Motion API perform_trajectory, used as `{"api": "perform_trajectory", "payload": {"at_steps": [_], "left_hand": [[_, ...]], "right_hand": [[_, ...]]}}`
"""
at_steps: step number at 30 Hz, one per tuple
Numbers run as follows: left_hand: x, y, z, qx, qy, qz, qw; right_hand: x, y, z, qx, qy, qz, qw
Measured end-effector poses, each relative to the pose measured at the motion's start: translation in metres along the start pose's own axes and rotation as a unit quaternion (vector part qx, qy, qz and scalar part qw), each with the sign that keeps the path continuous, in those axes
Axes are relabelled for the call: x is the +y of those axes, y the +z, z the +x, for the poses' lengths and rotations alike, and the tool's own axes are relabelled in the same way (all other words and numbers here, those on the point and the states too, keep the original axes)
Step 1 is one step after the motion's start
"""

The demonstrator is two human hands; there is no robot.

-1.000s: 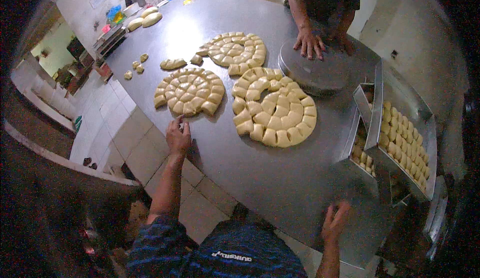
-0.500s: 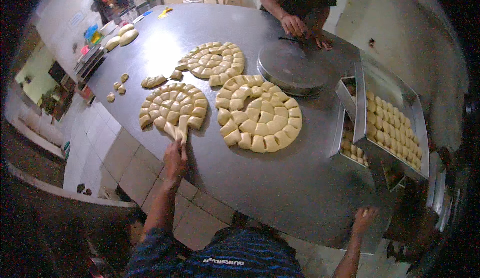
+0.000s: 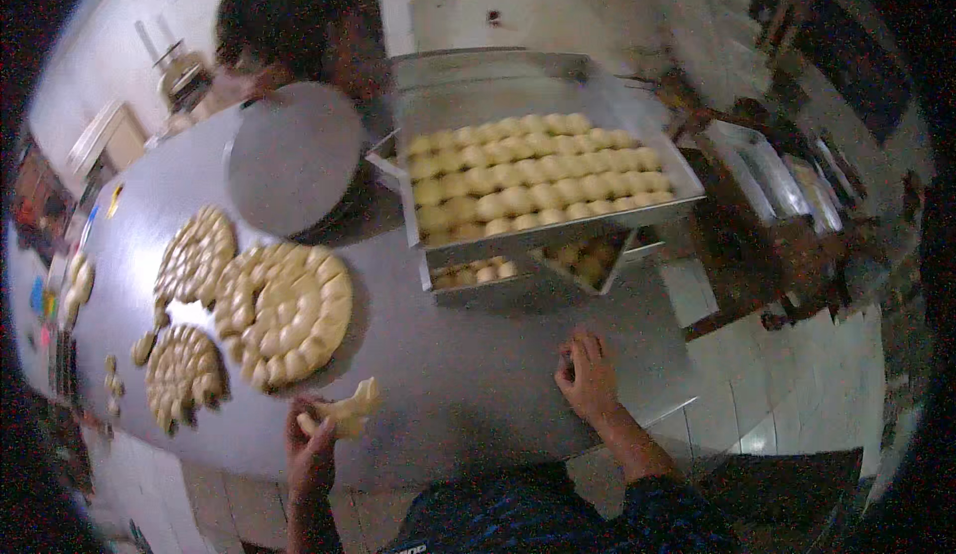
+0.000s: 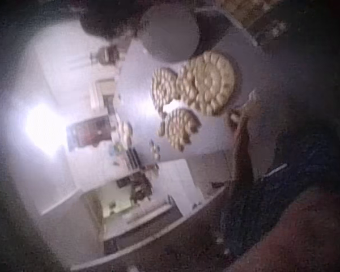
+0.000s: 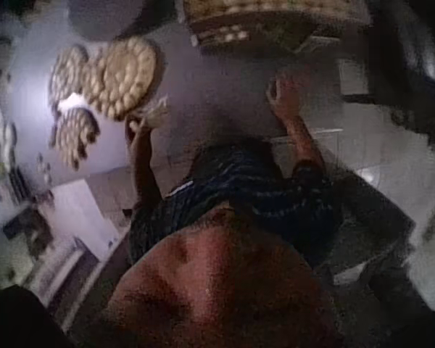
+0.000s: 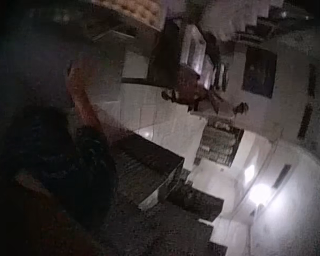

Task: The person arranges small dough balls into circular patterns on a metal table and places them into metal trays. The person repeatedly picks up dough balls from a tray and places them onto the table or into other trays.

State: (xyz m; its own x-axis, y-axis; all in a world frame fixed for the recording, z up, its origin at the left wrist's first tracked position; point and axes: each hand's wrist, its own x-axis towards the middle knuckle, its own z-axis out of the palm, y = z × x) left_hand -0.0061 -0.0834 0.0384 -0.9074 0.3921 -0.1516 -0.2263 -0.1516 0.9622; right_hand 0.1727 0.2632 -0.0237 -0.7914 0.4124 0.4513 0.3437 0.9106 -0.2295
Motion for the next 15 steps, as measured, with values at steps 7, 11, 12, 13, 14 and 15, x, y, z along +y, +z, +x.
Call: {"api": "perform_trajectory", "payload": {"at_steps": [7,11,12,13,14,15], "left_hand": [[-0.018,0.059,0.007,0.021,-0.006,-0.054,0.998],[-0.036,0.069,-0.001,0.001,-0.048,-0.020,0.999],[-0.038,0.072,-0.003,0.008,-0.051,-0.012,0.999],[-0.035,0.083,-0.004,0.034,-0.047,-0.010,0.998],[-0.031,0.094,-0.009,0.060,-0.042,-0.008,0.997],[-0.027,0.102,-0.012,0.089,-0.038,-0.007,0.995]], "right_hand": [[0.080,-0.142,0.078,-0.091,0.193,0.531,0.820],[0.100,-0.187,0.219,0.248,0.039,0.509,0.823],[0.115,-0.180,0.253,0.293,0.015,0.479,0.827],[0.132,-0.177,0.285,0.340,-0.007,0.440,0.831],[0.140,-0.169,0.312,0.369,0.007,0.451,0.813],[0.159,-0.142,0.334,0.340,0.019,0.354,0.871]]}}
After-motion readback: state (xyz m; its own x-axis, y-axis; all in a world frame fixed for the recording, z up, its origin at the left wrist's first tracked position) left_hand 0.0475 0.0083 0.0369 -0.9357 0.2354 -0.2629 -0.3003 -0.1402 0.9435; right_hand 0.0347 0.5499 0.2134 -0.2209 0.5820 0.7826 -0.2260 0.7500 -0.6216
